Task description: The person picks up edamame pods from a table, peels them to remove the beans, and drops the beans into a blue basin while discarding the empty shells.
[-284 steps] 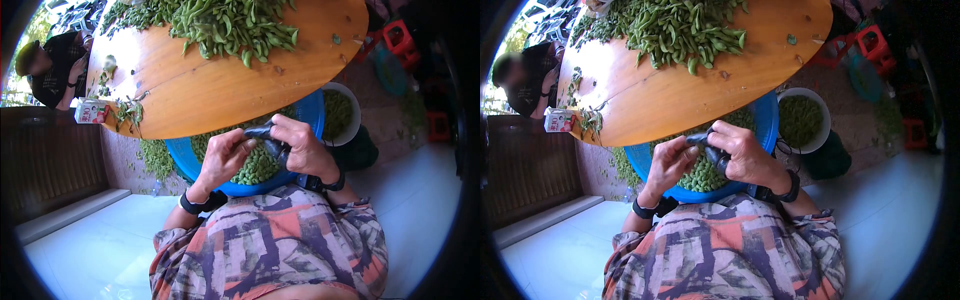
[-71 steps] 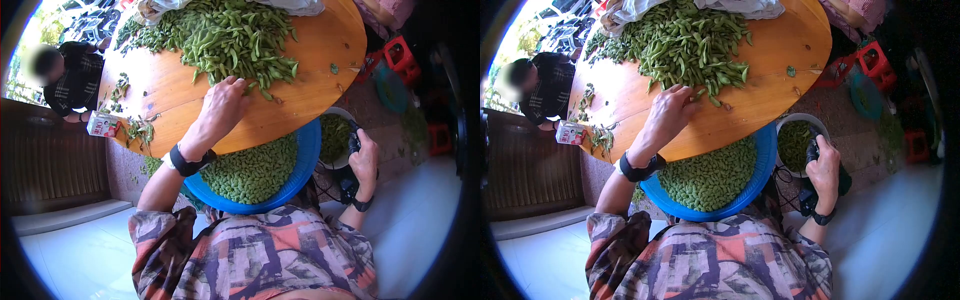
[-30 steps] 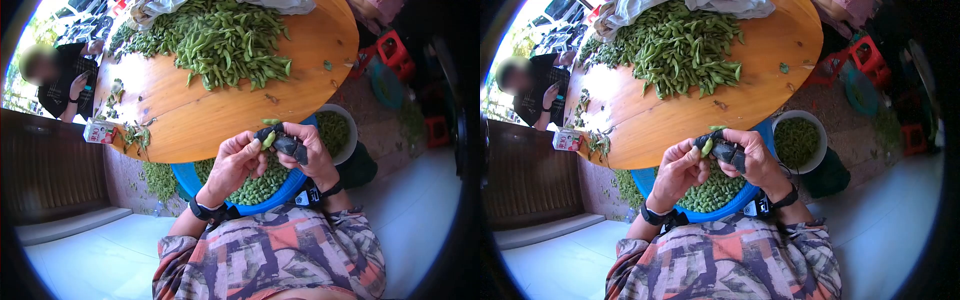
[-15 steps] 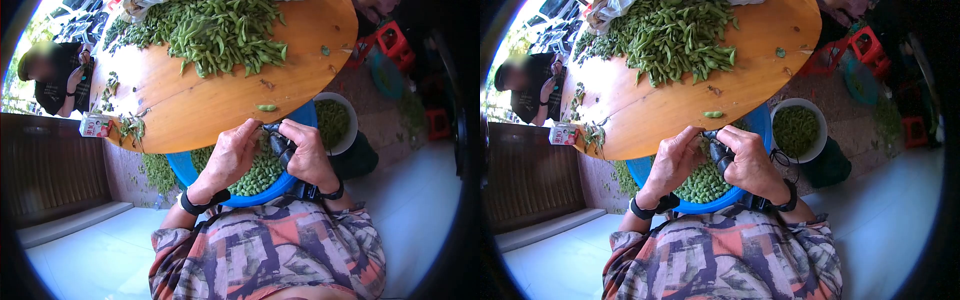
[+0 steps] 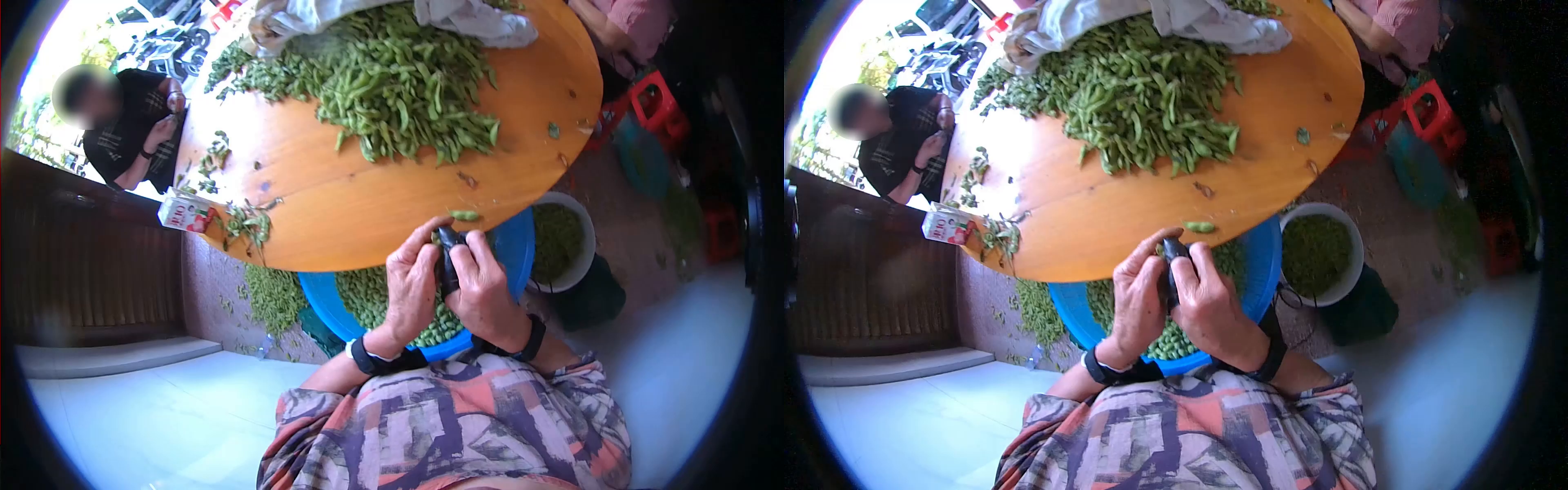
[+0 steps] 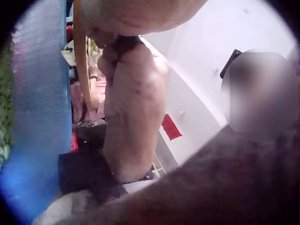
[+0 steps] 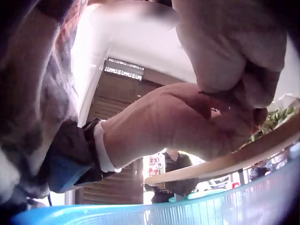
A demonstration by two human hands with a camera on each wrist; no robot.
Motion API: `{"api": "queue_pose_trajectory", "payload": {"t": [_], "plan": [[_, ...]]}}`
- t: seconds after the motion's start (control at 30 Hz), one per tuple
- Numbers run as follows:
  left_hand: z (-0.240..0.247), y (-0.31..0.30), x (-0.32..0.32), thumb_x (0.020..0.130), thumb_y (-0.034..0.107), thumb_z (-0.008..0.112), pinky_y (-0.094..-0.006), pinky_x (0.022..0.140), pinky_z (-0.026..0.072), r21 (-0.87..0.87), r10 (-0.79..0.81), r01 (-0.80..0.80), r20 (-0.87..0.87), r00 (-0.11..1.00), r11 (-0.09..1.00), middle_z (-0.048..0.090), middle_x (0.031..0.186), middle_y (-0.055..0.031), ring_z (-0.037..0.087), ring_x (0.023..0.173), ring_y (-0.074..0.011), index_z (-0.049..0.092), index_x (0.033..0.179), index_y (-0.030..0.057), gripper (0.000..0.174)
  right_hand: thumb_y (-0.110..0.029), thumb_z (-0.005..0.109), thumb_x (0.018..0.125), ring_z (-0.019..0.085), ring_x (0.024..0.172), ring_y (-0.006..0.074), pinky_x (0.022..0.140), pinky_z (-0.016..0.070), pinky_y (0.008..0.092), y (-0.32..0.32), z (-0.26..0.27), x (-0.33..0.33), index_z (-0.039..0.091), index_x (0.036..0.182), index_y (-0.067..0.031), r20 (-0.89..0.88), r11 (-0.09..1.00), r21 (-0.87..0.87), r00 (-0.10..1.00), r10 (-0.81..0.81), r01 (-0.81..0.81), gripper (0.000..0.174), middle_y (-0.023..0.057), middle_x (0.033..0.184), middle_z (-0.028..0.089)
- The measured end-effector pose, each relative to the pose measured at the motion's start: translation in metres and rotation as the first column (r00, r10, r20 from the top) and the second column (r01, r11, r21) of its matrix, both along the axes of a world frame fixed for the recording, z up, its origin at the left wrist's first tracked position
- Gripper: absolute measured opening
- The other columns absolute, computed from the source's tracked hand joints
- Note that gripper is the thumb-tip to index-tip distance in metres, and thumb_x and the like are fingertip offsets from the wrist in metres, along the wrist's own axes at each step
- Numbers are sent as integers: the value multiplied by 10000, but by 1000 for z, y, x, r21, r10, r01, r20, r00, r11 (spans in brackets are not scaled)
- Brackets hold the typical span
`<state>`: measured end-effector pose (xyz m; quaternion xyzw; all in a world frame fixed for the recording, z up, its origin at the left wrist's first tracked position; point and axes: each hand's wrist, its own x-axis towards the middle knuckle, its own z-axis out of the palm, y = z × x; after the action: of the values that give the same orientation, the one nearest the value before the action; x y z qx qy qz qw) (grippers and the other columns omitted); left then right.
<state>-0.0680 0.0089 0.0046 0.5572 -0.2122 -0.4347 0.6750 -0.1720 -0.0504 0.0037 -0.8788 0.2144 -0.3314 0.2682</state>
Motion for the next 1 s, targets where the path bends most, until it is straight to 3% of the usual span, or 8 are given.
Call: {"api": "queue_pose_trajectory", "payload": {"t": [0.2, 0.37, 0.43, 0.53, 0.63, 0.73, 0.87, 1.0], "plan": [[3, -2, -1, 967, 77, 450, -173, 635, 430, -123, 20, -50, -236, 972, 991, 631, 896, 0, 520, 730, -11, 580, 1234, -18, 312, 41, 673, 714, 581, 778, 414, 647, 502, 427, -2, 0, 6, 548, 940, 39, 88, 1000, 4, 996, -32, 31, 258, 215, 913, 498], [-11, 7, 16, 981, 78, 458, -189, 675, 457, -273, -213, 95, -444, 870, 957, 635, 933, -9, 543, 751, -27, 574, 1184, 8, 244, 23, 628, 761, 567, 762, 424, 663, 496, 432, -2, -3, 5, 544, 903, 43, 153, 997, -28, 986, -71, 76, 166, 234, 886, 508], [-11, 7, 14, 982, 73, 456, -193, 680, 454, -213, -176, 100, -376, 910, 972, 624, 910, 2, 534, 754, -24, 573, 1161, 23, 219, 30, 612, 760, 567, 768, 426, 668, 497, 430, -1, 0, 5, 558, 916, 49, 143, 997, -9, 987, -75, 77, 167, 242, 893, 514], [-21, 3, 10, 990, 81, 439, -179, 620, 420, -93, -21, 36, 159, 987, 995, 581, 827, 37, 508, 713, -36, 574, 1161, 36, 223, 41, 590, 750, 553, 774, 445, 667, 492, 429, -4, 3, 7, 582, 933, 47, 157, 999, 23, 987, -39, 36, 182, 252, 902, 519], [-18, 8, 21, 994, 91, 439, -170, 566, 379, -94, -170, 159, -124, 978, 983, 577, 803, 27, 475, 664, -35, 574, 1166, 27, 228, 22, 558, 795, 590, 658, 314, 579, 475, 349, -20, 4, 5, 607, 953, 29, 161, 997, 80, 986, -29, 16, 166, 166, 811, 565], [-9, 8, 21, 998, 120, 452, -168, 543, 344, -78, -192, 181, -162, 968, 980, 543, 757, 29, 438, 614, -35, 573, 1184, 27, 240, 27, 558, 723, 602, 712, 241, 663, 468, 290, -28, 12, -2, 636, 982, 26, 177, 718, 679, 983, 46, -156, 271, 129, 787, 603], [-7, 8, 17, 989, 123, 469, -182, 540, 338, -62, -222, 215, -178, 959, 975, 542, 754, 26, 433, 599, -46, 585, 1177, 23, 242, 32, 548, 737, 627, 757, 269, 680, 480, 301, -32, 11, -7, 631, 987, 21, 158, 698, 701, 986, 49, -147, 263, 148, 832, 615], [-15, 9, 18, 975, 103, 475, -195, 534, 327, -115, -250, 229, -225, 942, 967, 546, 767, 27, 431, 610, -45, 599, 1165, 11, 246, 45, 571, 729, 625, 808, 350, 680, 494, 347, -27, 5, -7, 618, 1018, 10, 142, 896, 428, 988, 64, -119, 295, 172, 873, 591]]}}
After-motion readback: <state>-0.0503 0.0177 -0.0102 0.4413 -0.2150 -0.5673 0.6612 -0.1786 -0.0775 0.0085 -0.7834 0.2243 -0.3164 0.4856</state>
